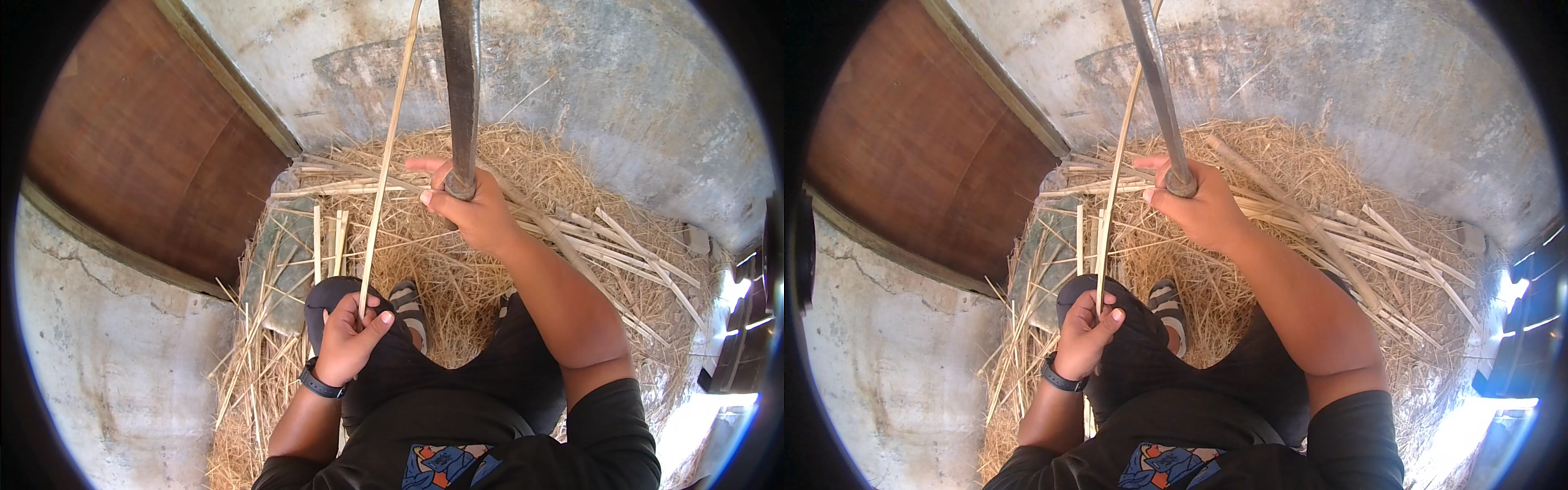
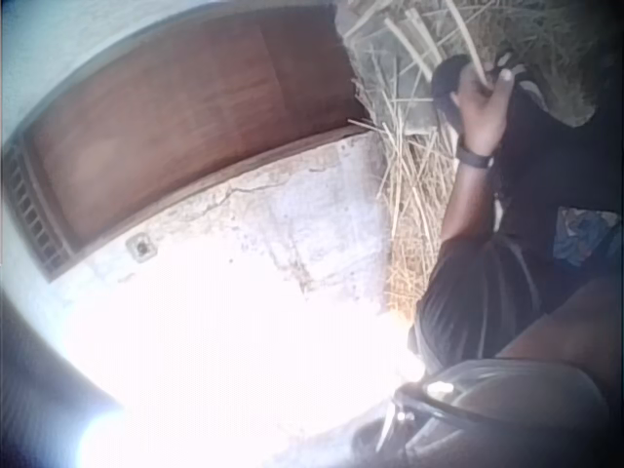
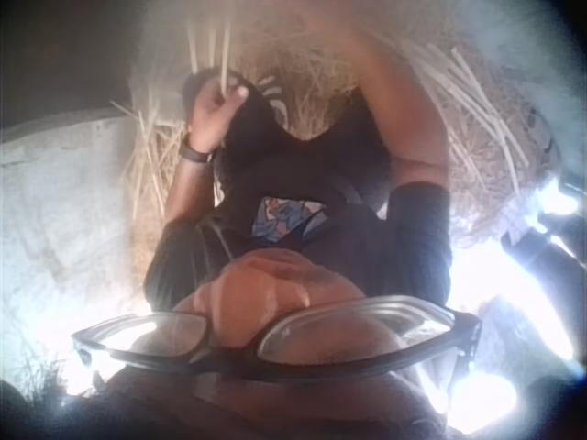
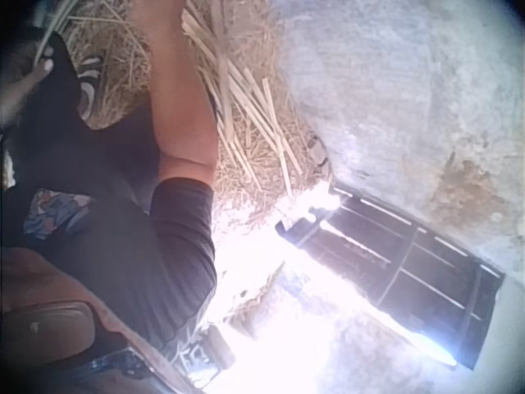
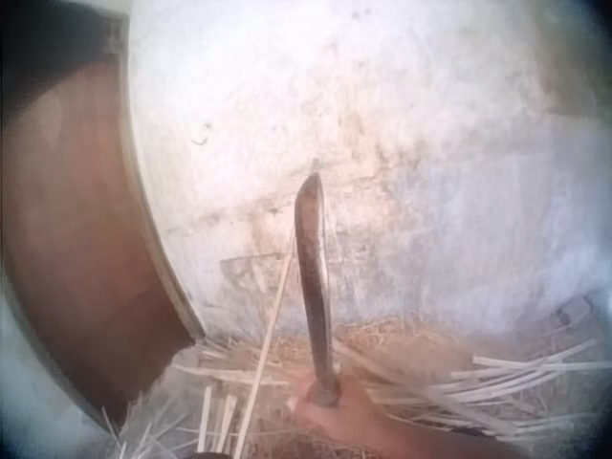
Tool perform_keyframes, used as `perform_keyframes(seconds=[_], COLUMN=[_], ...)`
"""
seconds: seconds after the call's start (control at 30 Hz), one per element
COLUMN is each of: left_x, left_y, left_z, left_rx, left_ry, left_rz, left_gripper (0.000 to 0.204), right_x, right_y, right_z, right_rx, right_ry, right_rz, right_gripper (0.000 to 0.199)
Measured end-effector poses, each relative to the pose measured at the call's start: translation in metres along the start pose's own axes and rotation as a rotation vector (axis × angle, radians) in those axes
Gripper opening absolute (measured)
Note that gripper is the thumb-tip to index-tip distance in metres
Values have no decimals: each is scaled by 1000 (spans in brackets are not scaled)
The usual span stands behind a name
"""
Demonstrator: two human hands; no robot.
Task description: The person sits on a hay-covered floor and uses a machete to split long bamboo poles into thin strips. They hold the bamboo with one hand and strike it with the machete in the other, repeatedly splitting the material into smaller pieces.
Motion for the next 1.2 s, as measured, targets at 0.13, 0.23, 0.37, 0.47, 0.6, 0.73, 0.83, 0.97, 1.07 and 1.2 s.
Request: perform_keyframes(seconds=[0.13,0.23,0.37,0.47,0.6,0.73,0.83,0.97,1.07,1.2], left_x=[1,1,1,1,12,1,-28,-88,-150,-192], left_y=[1,3,5,6,1,9,34,92,132,175], left_z=[-5,-9,-24,-36,-75,-163,-226,-317,-341,-324], left_rx=[24,27,59,110,252,604,820,1098,1128,1112], left_ry=[-27,10,-10,95,220,220,86,-507,-811,-843], left_rz=[25,10,65,36,80,116,52,138,-40,-98], left_gripper=[25,24,25,23,18,16,24,37,45,46], right_x=[17,19,19,22,28,35,27,29,33,54], right_y=[9,9,16,33,56,52,22,-1,-1,3], right_z=[13,11,16,41,68,51,2,-52,-78,-82], right_rx=[-18,-28,-63,-143,-346,-361,-246,-195,-140,-181], right_ry=[-300,-348,-316,-323,-229,-22,521,825,924,895], right_rz=[344,356,431,540,584,604,640,521,439,521], right_gripper=[11,11,11,12,14,17,24,37,37,36])
Point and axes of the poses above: each hand's wrist, its own y-axis away from the middle knuckle, its own z-axis out of the palm, x = y × z, the point moved 9 cm from there along -y, towards the middle knuckle, and after that the axes turned 5 degrees about x, right-handed, at the moved point
